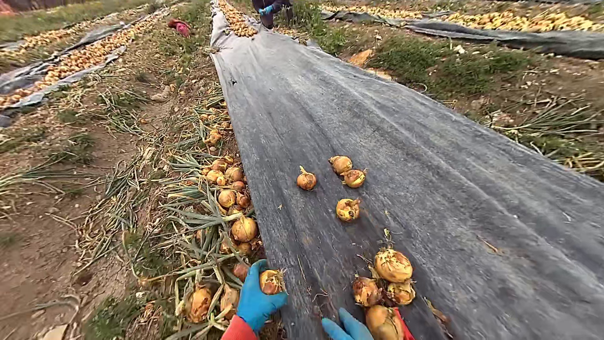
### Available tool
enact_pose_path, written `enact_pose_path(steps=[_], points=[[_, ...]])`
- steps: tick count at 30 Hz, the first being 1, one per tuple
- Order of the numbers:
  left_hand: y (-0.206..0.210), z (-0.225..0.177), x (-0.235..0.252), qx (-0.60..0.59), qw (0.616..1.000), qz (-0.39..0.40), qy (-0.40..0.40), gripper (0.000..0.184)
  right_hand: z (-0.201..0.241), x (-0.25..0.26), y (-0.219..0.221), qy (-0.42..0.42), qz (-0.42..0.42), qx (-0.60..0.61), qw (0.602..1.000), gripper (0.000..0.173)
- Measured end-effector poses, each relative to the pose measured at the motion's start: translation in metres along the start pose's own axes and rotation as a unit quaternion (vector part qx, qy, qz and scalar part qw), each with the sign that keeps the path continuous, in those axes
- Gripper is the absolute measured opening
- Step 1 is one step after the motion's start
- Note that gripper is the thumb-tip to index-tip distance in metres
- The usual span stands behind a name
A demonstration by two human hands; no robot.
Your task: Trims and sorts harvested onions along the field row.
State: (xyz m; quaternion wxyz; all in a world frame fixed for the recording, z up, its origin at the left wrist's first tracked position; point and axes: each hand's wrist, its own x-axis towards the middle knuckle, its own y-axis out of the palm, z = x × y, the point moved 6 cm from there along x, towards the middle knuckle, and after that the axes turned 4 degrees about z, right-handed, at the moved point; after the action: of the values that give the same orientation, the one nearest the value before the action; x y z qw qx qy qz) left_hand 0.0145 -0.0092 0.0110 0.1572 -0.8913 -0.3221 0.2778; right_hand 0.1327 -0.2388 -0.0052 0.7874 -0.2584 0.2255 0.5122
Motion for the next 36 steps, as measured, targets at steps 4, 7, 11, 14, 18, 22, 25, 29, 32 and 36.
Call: enact_pose_path(steps=[4, 7, 11, 14, 18, 22, 25, 29, 32, 36], points=[[0.023, -0.066, -0.056, -0.085, 0.985, 0.137, 0.061, 0.092, 0.042, -0.004, 0.014, -0.092, 0.046, 0.107, 0.989, 0.068], [0.031, -0.089, -0.076, -0.081, 0.969, 0.23, 0.031, 0.086, 0.065, -0.012, 0.005, -0.162, 0.077, 0.139, 0.974, 0.091], [0.032, -0.107, -0.073, -0.025, 0.975, 0.219, 0.013, 0.08, 0.07, -0.005, -0.017, -0.263, 0.016, 0.021, 0.964, 0.075], [0.014, -0.121, -0.029, 0.28, 0.953, 0.112, 0.04, 0.085, 0.062, 0.002, -0.025, -0.251, 0.031, 0.111, 0.961, 0.047], [-0.007, -0.128, 0.021, 0.118, 0.988, 0.063, 0.081, 0.087, 0.04, 0.031, -0.047, -0.102, -0.034, 0.181, 0.978, 0.039], [0.037, -0.136, -0.006, 0.097, 0.976, 0.113, 0.157, 0.032, 0.031, 0.054, -0.028, -0.047, 0.027, 0.159, 0.986, 0.062], [0.06, -0.129, -0.034, 0.224, 0.939, 0.15, 0.215, 0.036, 0.056, 0.05, -0.021, -0.043, 0.042, 0.333, 0.941, 0.052], [0.014, -0.117, -0.018, 0.424, 0.893, 0.134, 0.073, 0.039, 0.067, 0.043, -0.017, -0.067, 0.05, 0.327, 0.941, 0.056], [-0.028, -0.105, 0.023, 0.547, 0.826, 0.124, -0.046, 0.034, 0.066, 0.036, -0.021, -0.146, -0.019, 0.32, 0.936, 0.063], [-0.016, -0.094, 0.037, 0.44, 0.886, 0.144, -0.015, 0.035, 0.066, 0.018, -0.043, -0.166, -0.079, 0.313, 0.932, 0.051]])
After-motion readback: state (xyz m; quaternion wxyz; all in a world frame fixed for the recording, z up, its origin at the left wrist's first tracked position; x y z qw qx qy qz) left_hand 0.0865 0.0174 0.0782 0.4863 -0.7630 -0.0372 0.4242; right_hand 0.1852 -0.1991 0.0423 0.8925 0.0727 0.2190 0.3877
